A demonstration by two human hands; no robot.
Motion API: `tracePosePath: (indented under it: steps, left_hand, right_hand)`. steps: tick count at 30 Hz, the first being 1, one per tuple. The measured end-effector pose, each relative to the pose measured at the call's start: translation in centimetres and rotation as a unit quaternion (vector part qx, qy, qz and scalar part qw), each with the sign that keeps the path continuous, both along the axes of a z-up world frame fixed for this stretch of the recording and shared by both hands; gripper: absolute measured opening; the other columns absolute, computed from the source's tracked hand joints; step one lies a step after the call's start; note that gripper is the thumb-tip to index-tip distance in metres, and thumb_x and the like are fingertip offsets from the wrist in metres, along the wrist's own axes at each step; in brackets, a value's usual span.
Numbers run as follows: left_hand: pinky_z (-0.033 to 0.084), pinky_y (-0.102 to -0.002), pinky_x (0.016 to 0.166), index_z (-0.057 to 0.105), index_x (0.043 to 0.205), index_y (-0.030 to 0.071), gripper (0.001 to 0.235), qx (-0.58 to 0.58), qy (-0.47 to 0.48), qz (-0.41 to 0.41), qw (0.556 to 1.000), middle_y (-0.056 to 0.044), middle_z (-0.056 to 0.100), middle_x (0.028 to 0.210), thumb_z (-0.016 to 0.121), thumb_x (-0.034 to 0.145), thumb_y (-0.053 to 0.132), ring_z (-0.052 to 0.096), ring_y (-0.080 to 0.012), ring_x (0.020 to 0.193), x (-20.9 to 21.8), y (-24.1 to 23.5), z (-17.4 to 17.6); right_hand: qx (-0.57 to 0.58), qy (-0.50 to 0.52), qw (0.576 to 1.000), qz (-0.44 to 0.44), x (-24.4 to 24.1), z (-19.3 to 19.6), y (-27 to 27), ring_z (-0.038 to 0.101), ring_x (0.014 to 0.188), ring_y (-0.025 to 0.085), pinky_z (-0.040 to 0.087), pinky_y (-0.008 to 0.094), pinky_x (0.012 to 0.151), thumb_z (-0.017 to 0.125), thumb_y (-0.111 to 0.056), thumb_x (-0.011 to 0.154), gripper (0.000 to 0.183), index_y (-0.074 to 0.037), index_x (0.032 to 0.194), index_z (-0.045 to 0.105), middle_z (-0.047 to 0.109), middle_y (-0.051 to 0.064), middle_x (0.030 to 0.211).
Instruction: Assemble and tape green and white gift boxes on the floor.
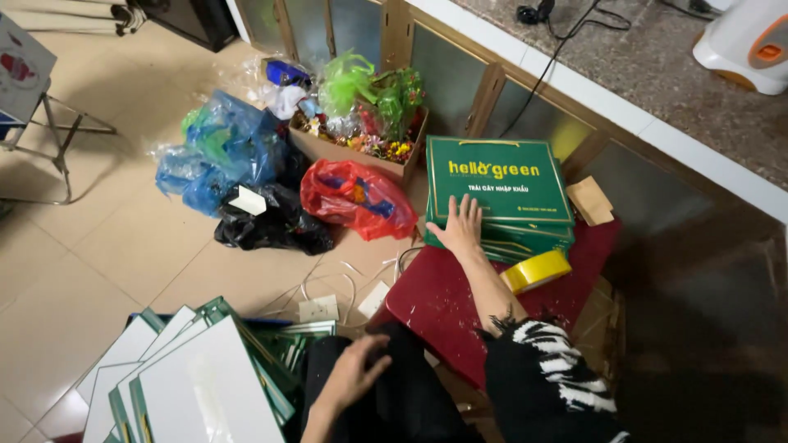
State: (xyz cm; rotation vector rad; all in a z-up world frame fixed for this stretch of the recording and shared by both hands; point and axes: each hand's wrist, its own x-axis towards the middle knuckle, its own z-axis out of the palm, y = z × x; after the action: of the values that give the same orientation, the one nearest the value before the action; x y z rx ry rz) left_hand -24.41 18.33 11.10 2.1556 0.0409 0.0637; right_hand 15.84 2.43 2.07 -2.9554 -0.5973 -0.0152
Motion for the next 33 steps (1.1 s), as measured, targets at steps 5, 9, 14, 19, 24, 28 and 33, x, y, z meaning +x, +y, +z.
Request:
tracePosePath:
  steps: [5, 9, 14, 19, 24, 28, 33]
  left_hand:
    - [0.055, -0.033, 0.091, 0.065, 0.126, 0.015, 0.041, 0.018, 0.041, 0.003, 0.999, -0.001, 0.073, 0.118, 0.073, 0.087, 0.026, 0.071, -0.0216, 0.106, -1.7, 1.9, -1.8]
    - [0.057, -0.028, 0.092, 0.066, 0.126, 0.014, 0.043, -0.055, 0.079, 0.084, 0.992, -0.001, 0.077, 0.117, 0.075, 0.084, 0.020, 0.075, -0.0158, 0.105, -2.8, 3.2, -1.8]
    - [0.058, -0.028, 0.093, 0.068, 0.123, 0.012, 0.040, -0.074, 0.064, 0.116, 0.988, -0.001, 0.077, 0.116, 0.075, 0.085, 0.021, 0.075, -0.0147, 0.104, -3.1, 3.2, -3.1]
    - [0.058, -0.027, 0.094, 0.069, 0.123, 0.009, 0.039, -0.123, 0.078, 0.130, 0.981, -0.001, 0.080, 0.117, 0.074, 0.086, 0.019, 0.075, -0.0141, 0.104, -2.9, 3.0, -0.9]
    - [0.058, -0.027, 0.090, 0.070, 0.121, 0.009, 0.038, -0.118, 0.050, 0.143, 0.981, -0.002, 0.081, 0.111, 0.074, 0.086, 0.021, 0.077, -0.0151, 0.101, -2.5, 3.3, -1.1]
    - [0.058, -0.027, 0.091, 0.070, 0.121, 0.009, 0.037, -0.116, 0.056, 0.146, 0.981, -0.002, 0.080, 0.112, 0.073, 0.086, 0.020, 0.076, -0.0150, 0.102, -2.7, 3.1, -0.1]
    - [0.059, -0.028, 0.090, 0.070, 0.121, 0.008, 0.037, -0.138, 0.039, 0.160, 0.977, -0.003, 0.080, 0.112, 0.074, 0.086, 0.020, 0.077, -0.0167, 0.098, -3.6, 3.5, -1.0]
  right_hand:
    - [-0.032, 0.014, 0.999, -0.002, -0.5, 2.0, 0.5, 0.031, 0.142, 0.055, 0.026, 0.062, 0.117, 0.047, -0.071, 0.093, 0.095, 0.002, 0.153, 0.035, 0.031, 0.038, 0.154]
    - [-0.029, 0.032, 0.999, 0.022, 0.4, 4.0, -0.1, 0.063, 0.108, 0.045, 0.057, 0.055, 0.085, 0.061, -0.070, 0.088, 0.090, 0.004, 0.139, 0.055, 0.057, 0.034, 0.130]
    - [-0.045, 0.059, 0.997, -0.001, 0.1, 5.2, 0.6, 0.064, 0.105, 0.041, 0.057, 0.050, 0.085, 0.062, -0.067, 0.088, 0.085, 0.005, 0.133, 0.058, 0.060, 0.030, 0.124]
    - [-0.055, 0.048, 0.997, 0.025, 0.3, 6.0, 1.4, 0.068, 0.082, 0.040, 0.058, 0.048, 0.075, 0.058, -0.060, 0.091, 0.073, 0.010, 0.111, 0.063, 0.065, 0.028, 0.096]
    - [-0.201, -0.021, 0.954, 0.222, -0.5, 6.9, 2.4, 0.071, 0.056, 0.031, 0.063, 0.040, 0.068, 0.056, 0.003, 0.087, 0.047, 0.023, 0.130, 0.052, 0.074, 0.026, 0.080]
    - [-0.212, -0.124, 0.944, 0.221, 0.3, 6.5, 0.0, 0.074, 0.054, 0.024, 0.064, 0.023, 0.043, 0.064, 0.009, 0.089, 0.017, 0.013, 0.106, 0.068, 0.075, 0.021, 0.075]
    - [0.151, -0.362, 0.900, 0.191, -0.7, 12.0, -3.6, 0.046, 0.040, 0.009, 0.035, 0.020, 0.029, 0.062, -0.003, 0.101, 0.022, 0.004, 0.122, 0.066, 0.053, -0.002, 0.056]
